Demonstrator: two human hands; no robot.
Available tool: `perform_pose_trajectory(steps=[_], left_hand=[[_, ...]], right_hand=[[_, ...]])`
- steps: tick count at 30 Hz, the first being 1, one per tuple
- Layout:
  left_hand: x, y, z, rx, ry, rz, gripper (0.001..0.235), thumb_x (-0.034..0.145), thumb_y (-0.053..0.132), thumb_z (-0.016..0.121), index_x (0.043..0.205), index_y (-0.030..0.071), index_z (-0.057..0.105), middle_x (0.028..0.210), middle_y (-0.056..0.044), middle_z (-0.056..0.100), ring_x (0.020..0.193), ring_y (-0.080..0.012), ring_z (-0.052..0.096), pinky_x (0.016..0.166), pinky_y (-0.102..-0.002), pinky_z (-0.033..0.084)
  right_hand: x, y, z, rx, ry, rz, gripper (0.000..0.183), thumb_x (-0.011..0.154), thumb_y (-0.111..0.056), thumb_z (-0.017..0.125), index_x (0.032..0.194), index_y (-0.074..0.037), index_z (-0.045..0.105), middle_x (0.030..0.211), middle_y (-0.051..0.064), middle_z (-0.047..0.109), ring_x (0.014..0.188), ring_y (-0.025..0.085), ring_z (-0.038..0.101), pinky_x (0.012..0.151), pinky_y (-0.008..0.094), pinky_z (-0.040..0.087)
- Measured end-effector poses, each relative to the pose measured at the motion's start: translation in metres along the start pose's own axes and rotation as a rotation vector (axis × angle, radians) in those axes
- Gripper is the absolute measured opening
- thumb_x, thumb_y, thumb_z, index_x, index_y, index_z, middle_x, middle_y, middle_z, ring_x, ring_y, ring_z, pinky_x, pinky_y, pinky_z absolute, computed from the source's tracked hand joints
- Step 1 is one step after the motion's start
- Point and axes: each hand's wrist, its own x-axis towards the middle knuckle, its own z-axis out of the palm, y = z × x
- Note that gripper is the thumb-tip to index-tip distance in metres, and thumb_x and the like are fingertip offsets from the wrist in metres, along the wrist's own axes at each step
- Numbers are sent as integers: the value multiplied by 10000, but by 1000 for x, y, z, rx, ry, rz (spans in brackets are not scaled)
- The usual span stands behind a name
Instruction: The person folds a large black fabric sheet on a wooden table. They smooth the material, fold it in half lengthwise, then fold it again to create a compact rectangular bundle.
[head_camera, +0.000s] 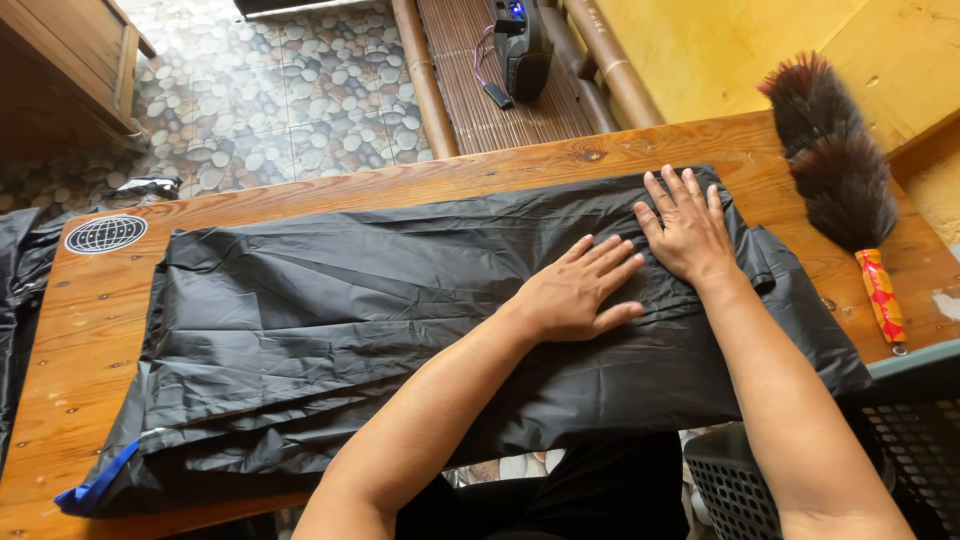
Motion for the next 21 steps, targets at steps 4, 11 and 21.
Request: perform_pose_trajectory(steps=[4, 11, 21], left_hand=[[-1, -8, -24, -7, 131, -158, 788, 1038, 656, 290, 1567, 87, 419, 1617, -216, 431, 1555, -351, 346, 1287, -581, 183], [-22, -48, -50, 218, -101, -691, 882, 1009, 698, 180, 1628, 86, 320, 1716, -179, 236, 1619, -310, 120, 1282, -618, -8], [-67, -35, -104, 264, -245, -851, 1084, 877, 860, 294, 1653, 103, 269, 1723, -235, 185, 1623, -362, 90, 1245, -688, -16]], right_hand=[[0, 2, 3, -4, 12, -3, 704, 1106, -643, 210, 1659, -224, 323, 1733, 107, 257, 1598, 357, 180, 1286, 605, 113], [2, 6, 6, -7, 2, 4, 712, 1100, -661, 196, 1659, -240, 325, 1738, 84, 252, 1603, 338, 177, 1289, 593, 121], [7, 15, 16, -12, -6, 18, 724, 1087, -692, 192, 1662, -271, 317, 1748, 57, 234, 1611, 312, 155, 1295, 579, 101]])
